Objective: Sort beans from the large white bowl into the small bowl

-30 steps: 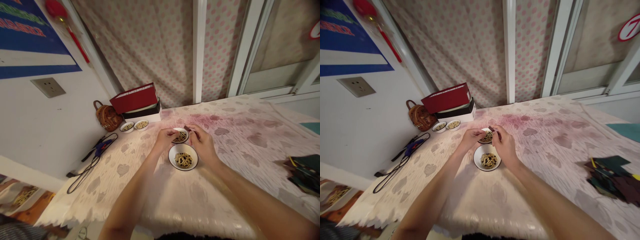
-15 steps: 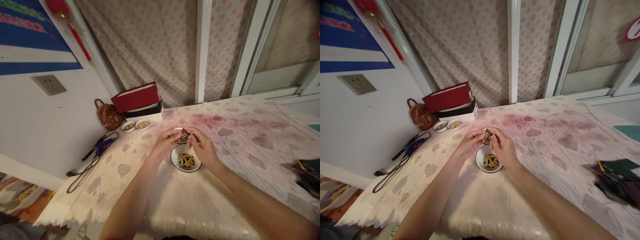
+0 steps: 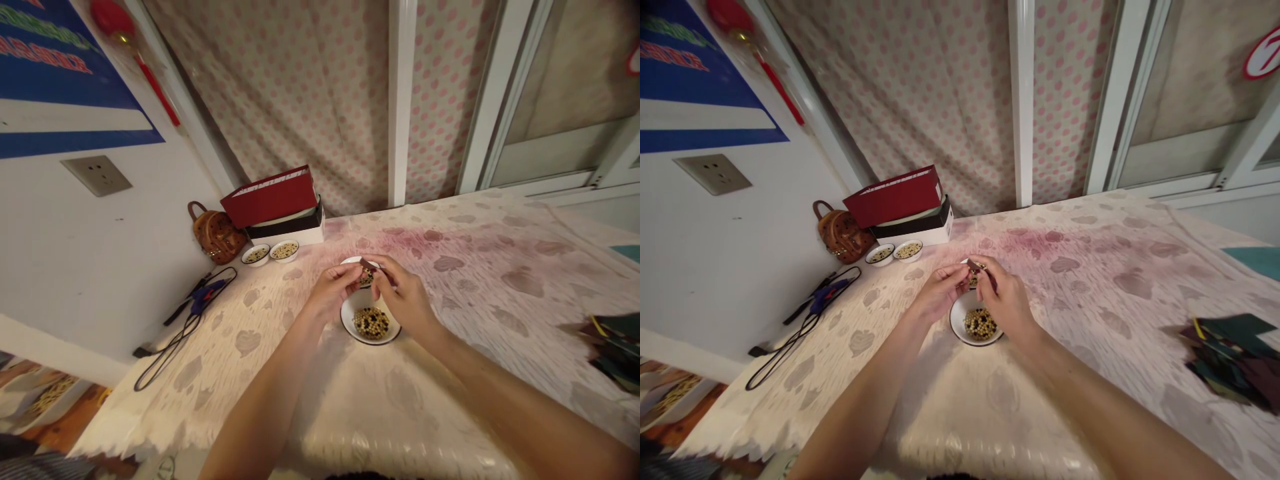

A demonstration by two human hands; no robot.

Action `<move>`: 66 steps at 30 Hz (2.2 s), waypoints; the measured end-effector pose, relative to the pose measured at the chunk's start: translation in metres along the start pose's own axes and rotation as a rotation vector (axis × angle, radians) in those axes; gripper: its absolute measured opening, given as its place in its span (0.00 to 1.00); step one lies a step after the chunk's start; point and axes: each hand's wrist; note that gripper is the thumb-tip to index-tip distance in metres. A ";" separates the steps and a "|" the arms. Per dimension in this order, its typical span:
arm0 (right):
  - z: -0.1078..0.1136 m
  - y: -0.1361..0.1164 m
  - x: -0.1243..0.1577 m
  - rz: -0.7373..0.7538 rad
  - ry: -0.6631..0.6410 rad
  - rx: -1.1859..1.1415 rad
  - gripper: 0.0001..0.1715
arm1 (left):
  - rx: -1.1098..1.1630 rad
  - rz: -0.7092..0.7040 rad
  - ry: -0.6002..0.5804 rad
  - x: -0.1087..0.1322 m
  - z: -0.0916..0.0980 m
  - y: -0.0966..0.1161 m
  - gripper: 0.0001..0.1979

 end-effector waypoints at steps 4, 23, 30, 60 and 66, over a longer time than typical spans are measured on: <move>0.000 0.000 0.000 0.007 -0.007 -0.007 0.21 | -0.003 -0.007 0.000 0.000 -0.001 -0.001 0.16; 0.001 0.004 0.000 0.000 0.038 0.062 0.20 | -0.058 -0.039 0.099 -0.004 0.007 -0.003 0.19; 0.007 0.009 -0.007 -0.079 0.193 -0.017 0.18 | -0.795 -0.020 -0.179 0.008 0.012 0.016 0.12; 0.002 0.009 -0.005 -0.062 0.119 -0.048 0.18 | -0.190 -0.039 0.089 -0.018 0.009 -0.002 0.16; 0.001 0.003 0.000 -0.007 0.069 -0.030 0.20 | -0.001 0.030 0.013 -0.002 -0.001 0.002 0.18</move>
Point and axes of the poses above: each hand's wrist, its own x-axis away from the middle knuckle, its own z-axis out of the back of the hand, y = z × x, and after that the axes turned 2 degrees about z, right-handed
